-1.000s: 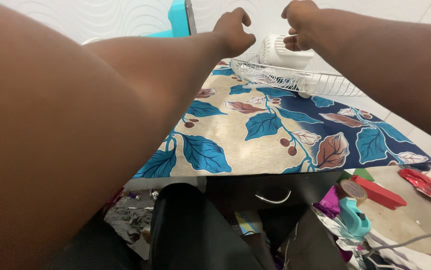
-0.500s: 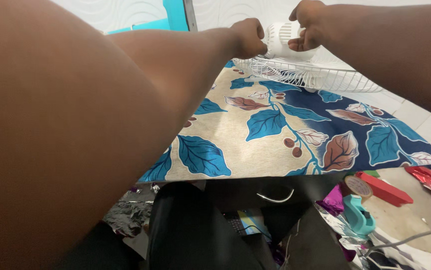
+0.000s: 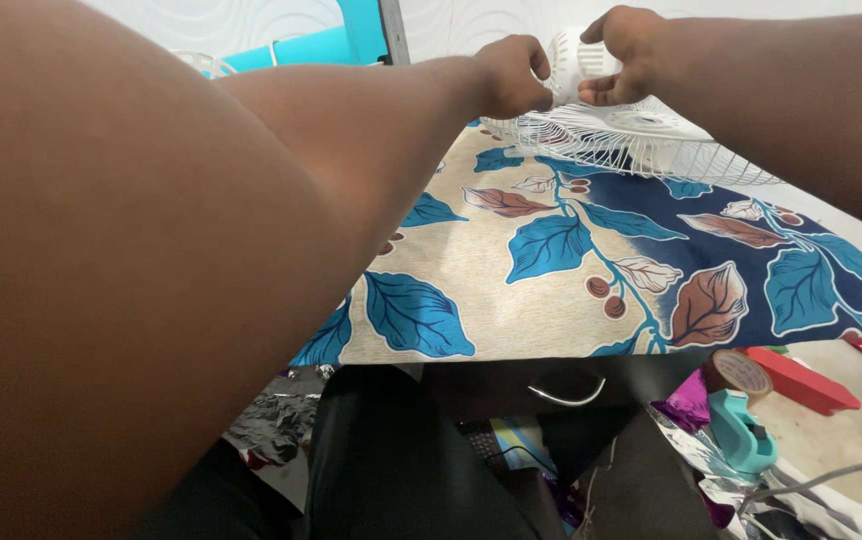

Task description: The person uses a yellow screwdriver to loosen and remove screws from the rear housing of a small electric fan motor. They then detach the rear plastic cover and set it aside, exposing the internal wiring and motor components.

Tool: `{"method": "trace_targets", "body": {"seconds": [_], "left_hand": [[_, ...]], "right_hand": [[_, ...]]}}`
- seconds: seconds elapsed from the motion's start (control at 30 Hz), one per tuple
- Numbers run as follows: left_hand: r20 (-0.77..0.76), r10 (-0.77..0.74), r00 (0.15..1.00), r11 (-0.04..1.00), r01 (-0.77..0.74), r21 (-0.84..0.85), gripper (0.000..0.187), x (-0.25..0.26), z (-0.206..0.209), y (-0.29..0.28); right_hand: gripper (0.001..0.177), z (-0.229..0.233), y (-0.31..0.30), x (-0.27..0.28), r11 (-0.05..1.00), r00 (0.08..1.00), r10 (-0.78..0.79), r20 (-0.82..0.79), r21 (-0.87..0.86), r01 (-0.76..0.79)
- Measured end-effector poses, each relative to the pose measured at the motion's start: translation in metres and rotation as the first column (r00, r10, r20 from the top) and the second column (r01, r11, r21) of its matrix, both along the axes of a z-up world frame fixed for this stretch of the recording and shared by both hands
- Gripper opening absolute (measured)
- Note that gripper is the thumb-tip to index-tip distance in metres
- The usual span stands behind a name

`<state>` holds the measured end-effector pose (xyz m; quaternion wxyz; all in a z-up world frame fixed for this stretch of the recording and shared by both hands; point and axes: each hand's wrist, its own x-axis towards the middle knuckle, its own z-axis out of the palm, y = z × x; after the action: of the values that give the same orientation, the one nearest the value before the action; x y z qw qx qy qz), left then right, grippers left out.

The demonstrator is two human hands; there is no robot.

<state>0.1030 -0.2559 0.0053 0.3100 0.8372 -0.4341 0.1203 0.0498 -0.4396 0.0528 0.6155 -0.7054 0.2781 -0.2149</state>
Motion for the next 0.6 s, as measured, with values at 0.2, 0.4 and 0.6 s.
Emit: {"method": "trace_targets", "body": {"seconds": [0.2,0.4,0.6], "left_hand": [[0.004,0.02,1.0,1.0,-0.02,-0.023,0.053,0.005,-0.009,-0.003],[0.092,0.06,0.994,0.986,-0.045,-0.162,0.054,0.025,-0.019,-0.012],[-0.078,0.105,0.991,0.928,-0.126,-0.351,0.076,0.034,-0.012,-0.008]], "right_hand": [[0.07,-0.012,0.004,-0.007,0.992,0.999,0.024,-0.042,-0.119,-0.029],[0.064,-0.019,0.015,-0.014,0.984,0.995,0.079,-0.057,-0.154,-0.087],[0.055,-0.007,0.023,-0.026,0.98,0.992,0.124,-0.035,-0.154,-0.128]]}}
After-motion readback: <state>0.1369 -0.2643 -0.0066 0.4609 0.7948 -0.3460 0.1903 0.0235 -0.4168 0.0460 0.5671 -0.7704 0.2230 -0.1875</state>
